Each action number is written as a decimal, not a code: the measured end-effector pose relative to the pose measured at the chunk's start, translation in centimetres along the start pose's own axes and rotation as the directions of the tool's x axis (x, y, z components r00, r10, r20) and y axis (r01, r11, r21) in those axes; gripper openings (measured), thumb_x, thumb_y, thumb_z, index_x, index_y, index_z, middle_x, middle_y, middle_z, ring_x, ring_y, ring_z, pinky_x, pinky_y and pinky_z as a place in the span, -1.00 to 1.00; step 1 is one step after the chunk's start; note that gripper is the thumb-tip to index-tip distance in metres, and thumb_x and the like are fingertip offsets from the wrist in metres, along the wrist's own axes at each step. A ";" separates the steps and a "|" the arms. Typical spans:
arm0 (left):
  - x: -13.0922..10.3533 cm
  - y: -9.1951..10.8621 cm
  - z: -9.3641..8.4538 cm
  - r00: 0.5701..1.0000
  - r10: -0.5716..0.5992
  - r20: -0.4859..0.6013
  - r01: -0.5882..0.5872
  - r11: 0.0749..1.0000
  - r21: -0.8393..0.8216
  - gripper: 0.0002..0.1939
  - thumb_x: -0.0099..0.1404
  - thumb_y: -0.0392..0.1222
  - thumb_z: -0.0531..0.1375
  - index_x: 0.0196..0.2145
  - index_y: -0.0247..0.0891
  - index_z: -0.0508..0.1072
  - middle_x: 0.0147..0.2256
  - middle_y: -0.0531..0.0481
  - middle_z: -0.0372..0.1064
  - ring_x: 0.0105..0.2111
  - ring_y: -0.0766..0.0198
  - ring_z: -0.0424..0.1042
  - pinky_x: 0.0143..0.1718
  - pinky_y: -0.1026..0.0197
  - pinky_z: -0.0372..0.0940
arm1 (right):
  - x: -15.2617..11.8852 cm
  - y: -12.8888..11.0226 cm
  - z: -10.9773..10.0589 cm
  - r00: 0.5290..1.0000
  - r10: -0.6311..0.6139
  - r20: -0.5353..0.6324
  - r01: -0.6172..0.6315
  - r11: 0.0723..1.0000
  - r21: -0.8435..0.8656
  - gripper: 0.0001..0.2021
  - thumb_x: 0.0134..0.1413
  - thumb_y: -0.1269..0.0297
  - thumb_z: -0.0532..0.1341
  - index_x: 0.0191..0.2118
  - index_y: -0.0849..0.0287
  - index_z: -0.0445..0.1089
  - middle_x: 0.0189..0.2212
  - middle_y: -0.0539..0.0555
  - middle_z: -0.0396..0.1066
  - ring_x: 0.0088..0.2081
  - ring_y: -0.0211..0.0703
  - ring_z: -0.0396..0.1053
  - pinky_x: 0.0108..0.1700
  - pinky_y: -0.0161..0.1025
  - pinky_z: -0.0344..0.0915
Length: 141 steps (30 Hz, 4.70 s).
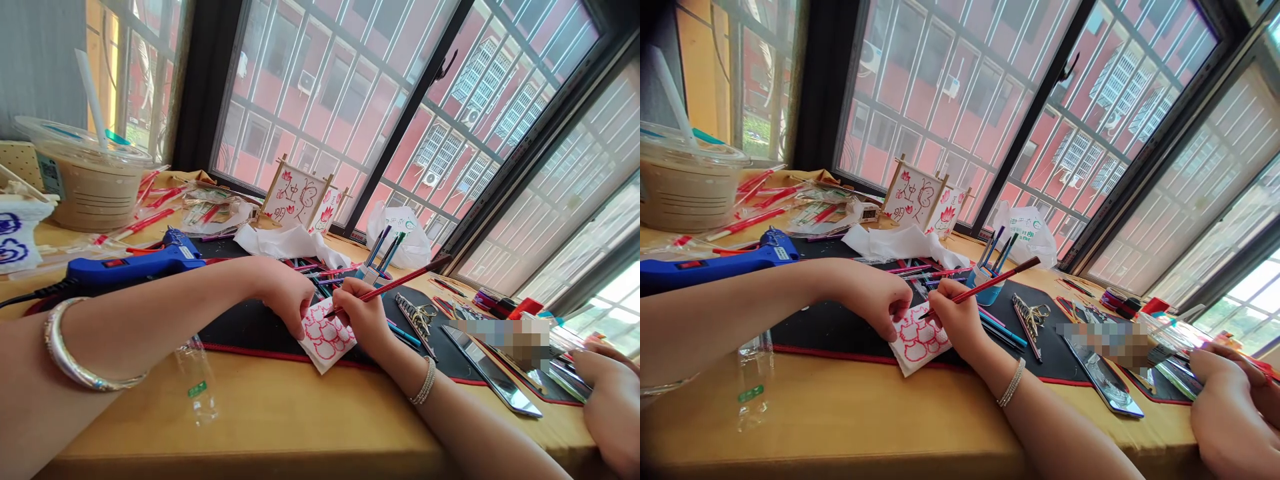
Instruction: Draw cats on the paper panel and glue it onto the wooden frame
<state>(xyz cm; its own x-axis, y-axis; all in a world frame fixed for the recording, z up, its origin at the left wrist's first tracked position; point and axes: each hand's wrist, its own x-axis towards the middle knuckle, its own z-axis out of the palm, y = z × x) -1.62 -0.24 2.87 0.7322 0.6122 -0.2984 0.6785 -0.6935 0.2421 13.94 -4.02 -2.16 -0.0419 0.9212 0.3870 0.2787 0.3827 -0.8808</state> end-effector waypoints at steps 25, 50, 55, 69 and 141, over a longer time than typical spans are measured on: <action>0.1 0.1 0.0 0.999 0.030 -0.032 -0.028 0.999 0.043 -0.69 -0.02 0.01 0.16 -0.34 -0.21 0.42 -0.30 0.00 0.43 -0.38 0.28 0.32 -0.45 0.28 0.16 | 0.7 1.5 -0.6 0.992 -0.034 0.119 0.060 0.974 -0.220 -0.75 -0.23 0.37 0.06 -0.73 0.14 -0.07 -0.83 -0.17 -0.01 -0.76 -0.45 -0.02 -0.74 -0.47 -0.09; -0.4 0.7 0.3 0.990 0.063 -0.127 -0.057 0.997 0.050 -0.73 -0.01 -0.07 0.16 -0.32 -0.20 0.41 -0.29 0.00 0.40 -0.36 0.25 0.33 -0.44 0.25 0.15 | -0.6 0.0 -0.9 0.990 -0.048 0.133 0.066 0.989 -0.132 -0.73 -0.20 0.35 0.09 -0.73 0.15 -0.04 -0.82 -0.16 0.00 -0.75 -0.43 0.06 -0.70 -0.45 0.00; -0.2 0.8 0.6 0.991 0.077 -0.109 -0.071 0.996 0.054 -0.64 -0.03 0.07 0.17 -0.33 -0.20 0.40 -0.29 -0.01 0.38 -0.39 0.24 0.32 -0.47 0.25 0.13 | -0.5 0.5 -0.9 0.982 -0.076 0.175 0.113 0.971 -0.213 -0.74 -0.18 0.35 0.06 -0.71 0.15 -0.05 -0.79 -0.15 -0.01 -0.70 -0.42 -0.02 -0.66 -0.42 -0.06; -0.1 0.9 0.5 0.997 0.055 -0.046 -0.052 0.997 0.058 -0.59 0.01 0.09 0.15 -0.27 -0.24 0.40 -0.25 -0.07 0.40 -0.33 0.19 0.33 -0.47 0.26 0.13 | -0.4 1.2 -0.9 0.945 -0.192 0.264 0.270 0.914 -0.303 -0.73 -0.17 0.41 0.03 -0.71 0.16 -0.11 -0.73 -0.14 -0.13 -0.63 -0.42 -0.13 -0.62 -0.41 -0.15; -0.1 0.3 0.0 1.000 -0.021 -0.019 0.021 1.000 -0.017 -0.56 -0.09 0.06 0.20 -0.27 -0.22 0.39 -0.25 -0.05 0.40 -0.32 0.20 0.33 -0.43 0.26 0.14 | 0.6 1.4 -0.5 0.986 -0.062 0.155 0.094 0.973 -0.212 -0.73 -0.18 0.35 0.08 -0.71 0.14 -0.04 -0.81 -0.16 0.00 -0.72 -0.44 -0.06 -0.68 -0.43 -0.09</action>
<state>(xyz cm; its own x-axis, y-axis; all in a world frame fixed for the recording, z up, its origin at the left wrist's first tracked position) -1.45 -0.51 2.92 0.7186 0.6339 -0.2859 0.6946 -0.6741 0.2512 14.82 -2.98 -3.01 -0.2074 0.8956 0.3935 0.4703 0.4440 -0.7627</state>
